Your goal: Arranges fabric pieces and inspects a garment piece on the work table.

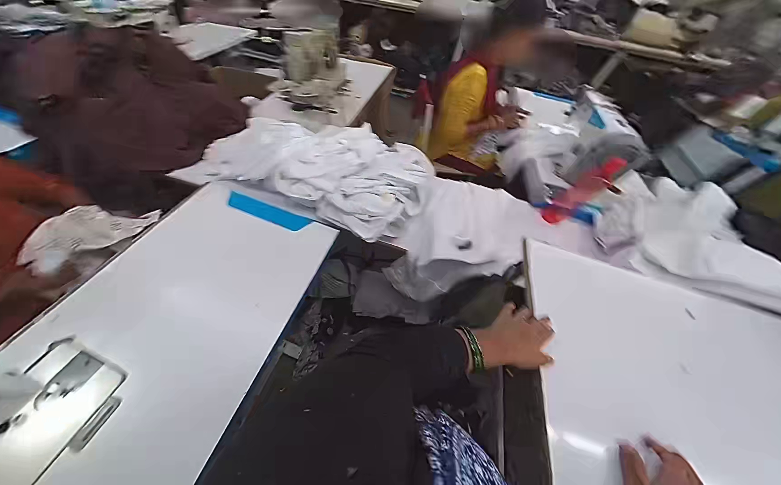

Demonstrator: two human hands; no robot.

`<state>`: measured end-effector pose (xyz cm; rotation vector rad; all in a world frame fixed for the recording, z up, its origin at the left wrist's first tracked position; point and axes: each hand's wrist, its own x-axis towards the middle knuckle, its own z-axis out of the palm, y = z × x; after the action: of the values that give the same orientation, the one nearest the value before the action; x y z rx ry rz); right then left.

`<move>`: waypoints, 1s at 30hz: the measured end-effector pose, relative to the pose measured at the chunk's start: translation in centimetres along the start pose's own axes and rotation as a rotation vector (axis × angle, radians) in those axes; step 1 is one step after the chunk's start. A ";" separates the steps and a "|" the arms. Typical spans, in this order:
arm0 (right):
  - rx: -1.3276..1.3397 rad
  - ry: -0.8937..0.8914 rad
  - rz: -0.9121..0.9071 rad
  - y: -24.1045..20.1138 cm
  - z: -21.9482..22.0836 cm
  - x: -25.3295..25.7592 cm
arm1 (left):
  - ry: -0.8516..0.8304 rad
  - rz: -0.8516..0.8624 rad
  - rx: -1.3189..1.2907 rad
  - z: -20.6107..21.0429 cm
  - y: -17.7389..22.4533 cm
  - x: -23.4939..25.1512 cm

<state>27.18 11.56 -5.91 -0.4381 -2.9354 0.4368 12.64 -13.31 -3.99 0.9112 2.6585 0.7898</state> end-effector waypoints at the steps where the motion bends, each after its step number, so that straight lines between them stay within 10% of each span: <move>1: 0.045 0.018 -0.033 -0.1 0.1 -0.5 | 0.024 -0.033 -0.001 0.3 0.7 -0.3; 10: 0.211 -0.200 0.155 -1.8 -3.8 -12.2 | -0.032 -0.024 0.339 2.5 4.7 2.8; 15: 0.424 -0.123 0.120 -0.1 -5.4 -20.6 | -0.068 -0.212 0.439 4.8 6.3 7.0; 20: 0.576 0.180 0.234 3.1 -8.3 -27.2 | -0.138 -0.028 0.399 7.9 10.9 6.8; 30: 0.037 0.332 1.358 18.1 -19.8 -30.9 | -0.081 0.187 0.307 10.5 13.3 5.2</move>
<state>64.79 23.88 4.45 -2.1764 -1.8835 0.4389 19.15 3.15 -5.51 1.2521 2.6951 0.3728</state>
